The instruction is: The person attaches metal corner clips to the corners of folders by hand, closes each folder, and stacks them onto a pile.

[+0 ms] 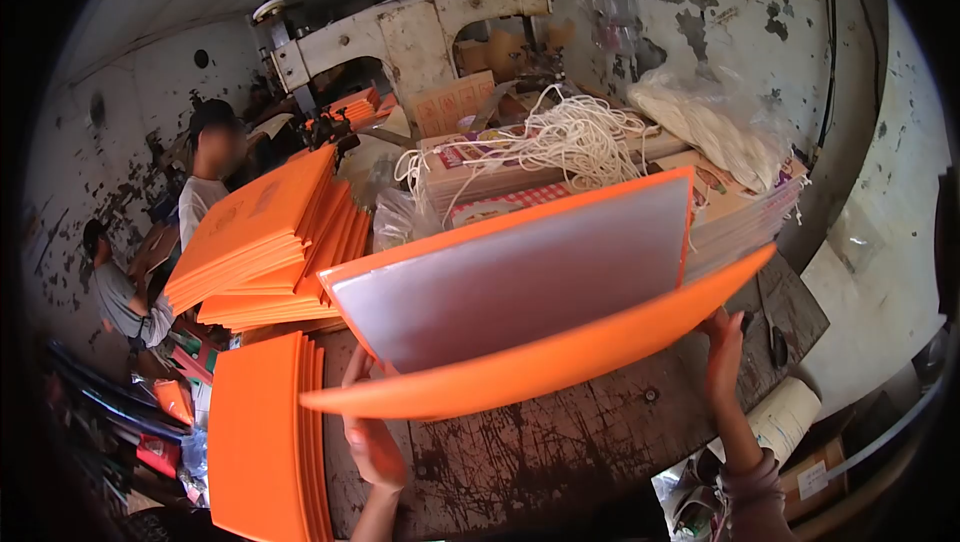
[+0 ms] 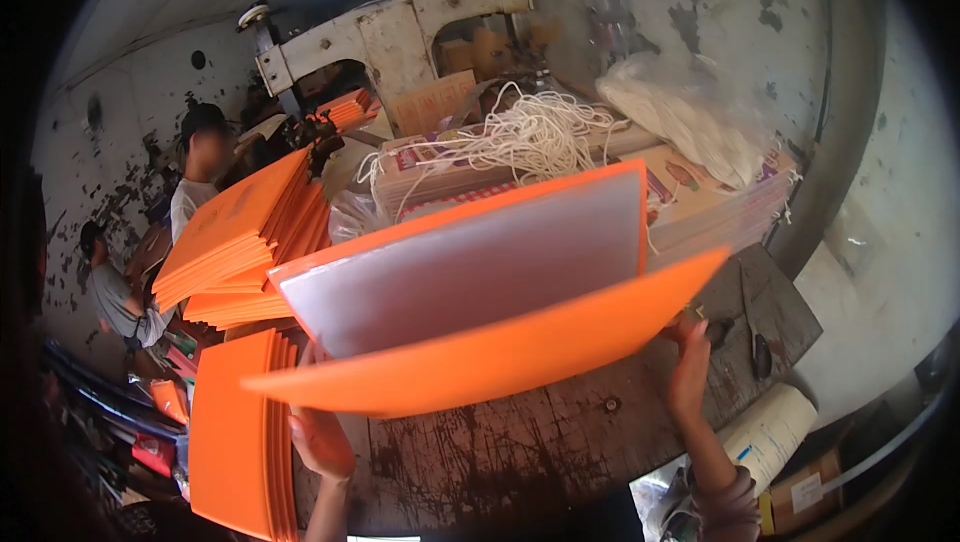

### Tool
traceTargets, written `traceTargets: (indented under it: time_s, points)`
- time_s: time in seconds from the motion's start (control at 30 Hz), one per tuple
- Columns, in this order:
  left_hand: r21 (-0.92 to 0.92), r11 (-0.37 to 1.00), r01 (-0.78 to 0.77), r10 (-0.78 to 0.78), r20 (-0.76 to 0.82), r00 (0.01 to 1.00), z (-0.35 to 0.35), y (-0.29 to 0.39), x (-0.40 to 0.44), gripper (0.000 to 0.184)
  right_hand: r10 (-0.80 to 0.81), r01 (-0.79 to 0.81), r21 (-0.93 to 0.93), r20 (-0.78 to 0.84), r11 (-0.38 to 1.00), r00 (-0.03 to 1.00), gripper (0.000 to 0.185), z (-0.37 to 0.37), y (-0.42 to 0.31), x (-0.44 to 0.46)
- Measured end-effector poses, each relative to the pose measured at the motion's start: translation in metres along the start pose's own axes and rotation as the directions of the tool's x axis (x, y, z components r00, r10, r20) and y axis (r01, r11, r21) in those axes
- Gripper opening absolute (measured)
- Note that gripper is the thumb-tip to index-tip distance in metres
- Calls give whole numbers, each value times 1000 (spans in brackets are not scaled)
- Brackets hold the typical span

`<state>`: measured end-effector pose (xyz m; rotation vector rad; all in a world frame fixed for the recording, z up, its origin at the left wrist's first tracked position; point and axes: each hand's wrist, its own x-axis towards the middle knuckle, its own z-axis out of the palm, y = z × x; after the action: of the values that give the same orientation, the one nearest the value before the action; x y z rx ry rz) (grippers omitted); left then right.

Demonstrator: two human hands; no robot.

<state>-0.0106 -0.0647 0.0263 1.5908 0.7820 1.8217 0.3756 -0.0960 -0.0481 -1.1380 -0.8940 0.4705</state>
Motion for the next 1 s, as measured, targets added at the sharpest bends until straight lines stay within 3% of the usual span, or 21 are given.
traceTargets:
  time_s: [0.03,0.1,0.13,0.17,0.2,0.23,0.27,0.33,0.37,0.43,0.5,0.57,0.63,0.7,0.77,0.8,0.9,0.93,1.0]
  points:
    - [-74,997,-27,29,21,999,3,2,0,50,11,-11,-5,-5,1000,1000,51,-16,24,-1]
    - [14,999,-49,49,8,999,2,3,-3,56,40,-40,-4,-55,999,998,48,-48,69,-11]
    - [72,995,-65,65,14,998,-2,5,-6,60,300,-301,237,42,924,953,46,-35,36,-11]
    - [129,988,-85,83,23,996,-6,6,-7,64,537,-538,429,136,726,833,48,-23,4,-11]
    - [253,951,-177,166,65,984,-19,0,-14,60,350,-386,200,194,901,917,43,-16,-37,-18]
    - [252,952,-171,157,74,985,-21,9,-23,60,169,-169,-28,294,985,941,39,-15,-63,-25]
    - [432,893,-122,93,87,992,-21,25,-33,56,138,-122,-83,227,989,964,25,-19,-69,-33]
    - [657,752,-48,-2,75,997,-29,39,-54,42,150,-118,-153,218,981,964,19,-41,-70,-40]
    - [653,757,-37,-32,94,995,-37,39,-67,42,145,-96,-216,225,972,963,15,-51,-72,-43]
    - [548,802,236,-284,3,959,-54,37,-90,32,163,-107,-310,161,945,973,13,-60,-73,-52]
    - [546,780,306,-377,19,926,-64,38,-103,31,102,-22,-499,135,866,986,12,-67,-71,-59]
    - [507,855,-109,-157,452,878,-66,39,-107,22,56,20,-564,117,825,992,11,-64,-76,-61]
    - [515,856,-50,-227,461,858,-45,56,-104,23,4,37,-700,57,714,998,11,-62,-78,-57]
    - [543,765,-346,-236,737,633,-18,70,-93,37,-58,82,-727,58,682,997,12,-55,-71,-43]
    - [581,710,-398,-296,759,580,12,81,-93,47,-159,237,-747,175,622,972,13,-47,-66,-23]
    - [613,648,-452,-359,769,528,19,84,-93,58,-163,238,-746,173,623,971,13,-45,-62,-11]
    - [650,630,-425,-421,746,515,15,75,-94,67,-204,320,-790,248,524,947,14,-43,-44,21]
    - [646,630,-432,-410,748,521,11,70,-98,67,-193,289,-824,221,487,956,15,-46,-34,31]
    - [677,643,-358,-375,686,623,6,57,-110,63,-203,277,-853,205,442,957,15,-47,-22,47]
